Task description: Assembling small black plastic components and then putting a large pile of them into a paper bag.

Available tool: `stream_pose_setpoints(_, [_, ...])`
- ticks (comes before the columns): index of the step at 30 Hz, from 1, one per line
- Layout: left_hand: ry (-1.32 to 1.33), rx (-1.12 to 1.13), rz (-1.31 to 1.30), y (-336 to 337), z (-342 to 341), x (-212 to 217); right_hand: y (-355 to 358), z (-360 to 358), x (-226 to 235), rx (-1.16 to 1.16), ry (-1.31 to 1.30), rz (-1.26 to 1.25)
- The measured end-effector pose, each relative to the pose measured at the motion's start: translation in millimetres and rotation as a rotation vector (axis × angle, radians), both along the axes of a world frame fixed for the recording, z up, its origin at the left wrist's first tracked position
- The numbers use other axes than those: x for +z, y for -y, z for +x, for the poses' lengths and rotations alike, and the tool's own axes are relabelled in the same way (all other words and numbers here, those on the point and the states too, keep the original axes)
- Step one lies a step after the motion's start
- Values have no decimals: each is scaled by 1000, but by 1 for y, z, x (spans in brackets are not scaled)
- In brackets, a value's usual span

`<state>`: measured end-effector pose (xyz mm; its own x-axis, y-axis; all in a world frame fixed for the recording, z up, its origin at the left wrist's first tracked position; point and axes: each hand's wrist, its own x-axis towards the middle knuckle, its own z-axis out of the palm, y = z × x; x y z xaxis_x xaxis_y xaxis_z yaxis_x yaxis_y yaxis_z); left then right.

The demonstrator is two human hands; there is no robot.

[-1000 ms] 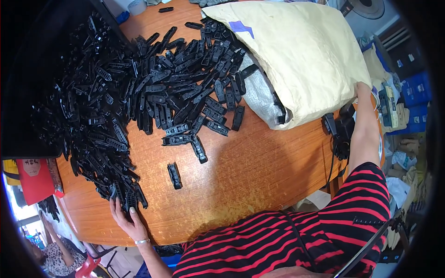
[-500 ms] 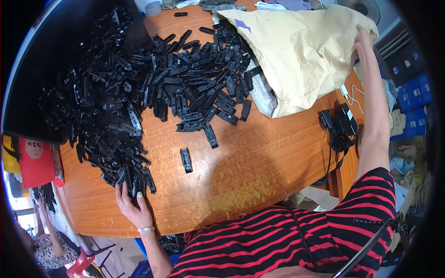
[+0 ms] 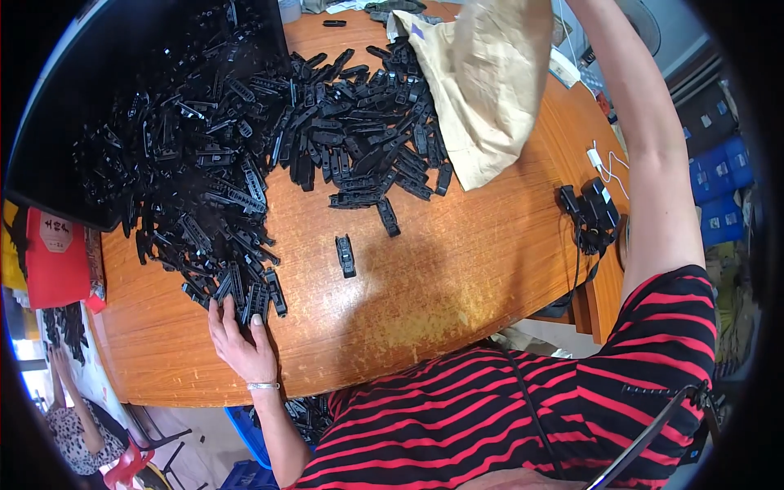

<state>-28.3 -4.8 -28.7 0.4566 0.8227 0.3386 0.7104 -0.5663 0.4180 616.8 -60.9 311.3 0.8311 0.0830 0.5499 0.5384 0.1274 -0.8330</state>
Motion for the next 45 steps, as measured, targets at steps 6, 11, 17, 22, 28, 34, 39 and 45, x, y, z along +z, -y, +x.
stream_pose_setpoints(6, [16, -2, -17, 0, 2, -1, -51, -98, 31, 211, 56, 33])
stream_pose_setpoints(11, [7, -5, 0, 1, 1, -1, -65, -137, 26, 251, 65, -4])
stream_pose_setpoints(17, [-12, 4, 12, 2, 2, 0, -75, -175, 19, 292, 73, -55])
stream_pose_setpoints(22, [11, -6, 22, 0, 0, -4, -94, -212, 12, 350, 79, -95])
stream_pose_setpoints(28, [16, -8, 19, 1, 2, -2, -120, -256, -1, 442, 85, -145])
stream_pose_setpoints(34, [10, 4, 22, 1, 0, -3, -140, -294, -13, 522, 84, -198])
stream_pose_setpoints(39, [14, 1, 16, 1, -1, -4, -146, -319, -21, 581, 83, -235])
stream_pose_setpoints(45, [15, -12, 33, -1, 3, -4, -135, -346, -28, 648, 82, -282])
